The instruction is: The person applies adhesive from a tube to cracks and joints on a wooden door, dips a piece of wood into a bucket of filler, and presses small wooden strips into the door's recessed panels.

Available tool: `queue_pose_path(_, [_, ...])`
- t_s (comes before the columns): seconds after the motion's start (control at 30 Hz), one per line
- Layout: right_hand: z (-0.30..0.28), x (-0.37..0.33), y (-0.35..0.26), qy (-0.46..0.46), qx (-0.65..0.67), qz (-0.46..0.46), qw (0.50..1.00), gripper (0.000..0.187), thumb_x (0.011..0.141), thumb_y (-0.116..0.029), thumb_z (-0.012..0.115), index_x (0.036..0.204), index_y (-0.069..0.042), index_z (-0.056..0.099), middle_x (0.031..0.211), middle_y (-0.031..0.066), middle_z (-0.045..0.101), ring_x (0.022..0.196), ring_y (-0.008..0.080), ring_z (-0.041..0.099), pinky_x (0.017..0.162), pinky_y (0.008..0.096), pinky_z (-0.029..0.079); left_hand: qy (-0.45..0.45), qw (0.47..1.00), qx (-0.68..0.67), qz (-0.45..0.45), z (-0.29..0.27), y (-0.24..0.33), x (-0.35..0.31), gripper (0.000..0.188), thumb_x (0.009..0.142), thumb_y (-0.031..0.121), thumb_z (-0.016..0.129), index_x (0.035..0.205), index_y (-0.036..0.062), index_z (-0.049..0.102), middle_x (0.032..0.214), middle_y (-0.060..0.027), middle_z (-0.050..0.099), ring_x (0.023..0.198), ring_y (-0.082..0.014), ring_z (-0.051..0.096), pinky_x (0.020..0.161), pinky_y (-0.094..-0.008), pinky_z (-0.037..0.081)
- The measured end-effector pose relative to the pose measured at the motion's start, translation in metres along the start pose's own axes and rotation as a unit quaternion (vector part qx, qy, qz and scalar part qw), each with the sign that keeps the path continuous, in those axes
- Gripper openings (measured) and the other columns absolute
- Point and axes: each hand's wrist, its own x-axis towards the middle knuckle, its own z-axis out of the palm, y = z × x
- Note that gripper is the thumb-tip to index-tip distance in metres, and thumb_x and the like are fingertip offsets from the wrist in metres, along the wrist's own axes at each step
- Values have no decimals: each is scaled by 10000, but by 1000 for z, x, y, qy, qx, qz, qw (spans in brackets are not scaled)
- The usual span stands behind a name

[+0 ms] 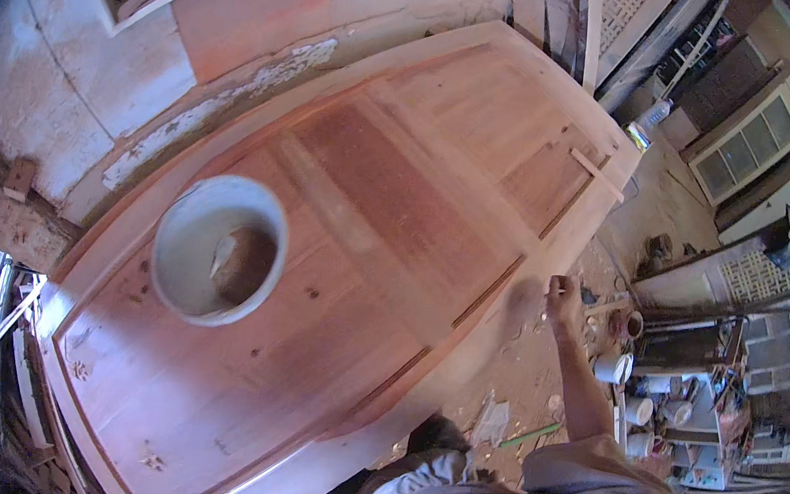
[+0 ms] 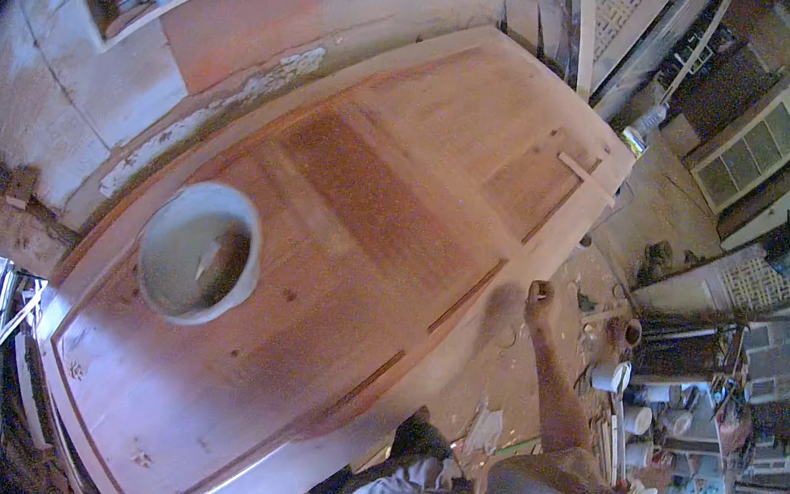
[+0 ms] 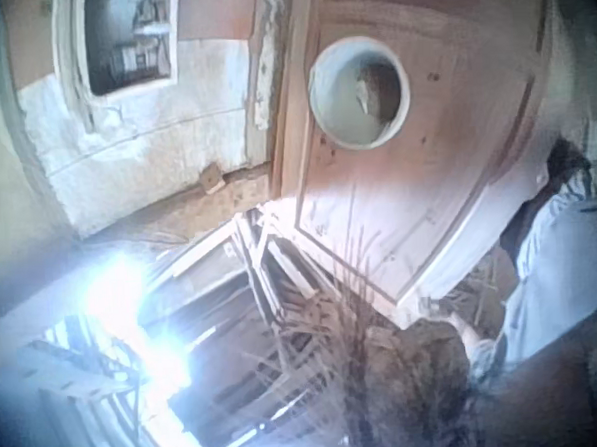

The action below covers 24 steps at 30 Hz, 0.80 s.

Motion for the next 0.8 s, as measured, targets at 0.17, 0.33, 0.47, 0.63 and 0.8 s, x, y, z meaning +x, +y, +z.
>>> queue_pose_path(0.17, [-13,184,79,36,-123,8,992,289,902,-260,584,1038,-21,672,894,225,690,790,346,689,735,427,530,54,948,244,196,48,86,-101,192,924,64,564,1062,-45,640,916,-155,657,832,-287,632,758,-378,519])
queue_pose_path(0.33, [19,329,131,33,-274,-149,949,333,861,-121,583,1184,-40,587,1102,256,622,1018,397,618,877,456,488,68,888,378,254,104,130,-149,216,973,90,514,1092,-55,622,1034,-189,634,963,-327,608,858,-404,497])
queue_pose_path(0.47, [-2,476,198,-198,369,-1,908,375,993,-409,496,1070,-78,653,802,23,605,580,124,483,490,297,425,39,895,362,259,135,113,-162,240,1012,111,477,1105,-63,614,1132,-222,616,1073,-367,592,941,-424,481])
queue_pose_path(0.63, [-1,420,141,-204,-228,-200,931,333,941,-188,414,1107,-190,703,934,47,698,734,231,625,625,391,505,92,995,-11,27,114,234,-109,249,959,182,536,1023,-42,625,1045,-163,603,1002,-291,611,843,-337,501])
queue_pose_path(0.8, [-21,395,79,-161,-300,-190,921,380,942,-165,374,1161,-203,681,1021,64,706,835,246,659,703,401,529,82,974,200,65,129,274,-149,180,928,128,577,928,-44,629,1049,-192,610,976,-352,609,831,-393,502])
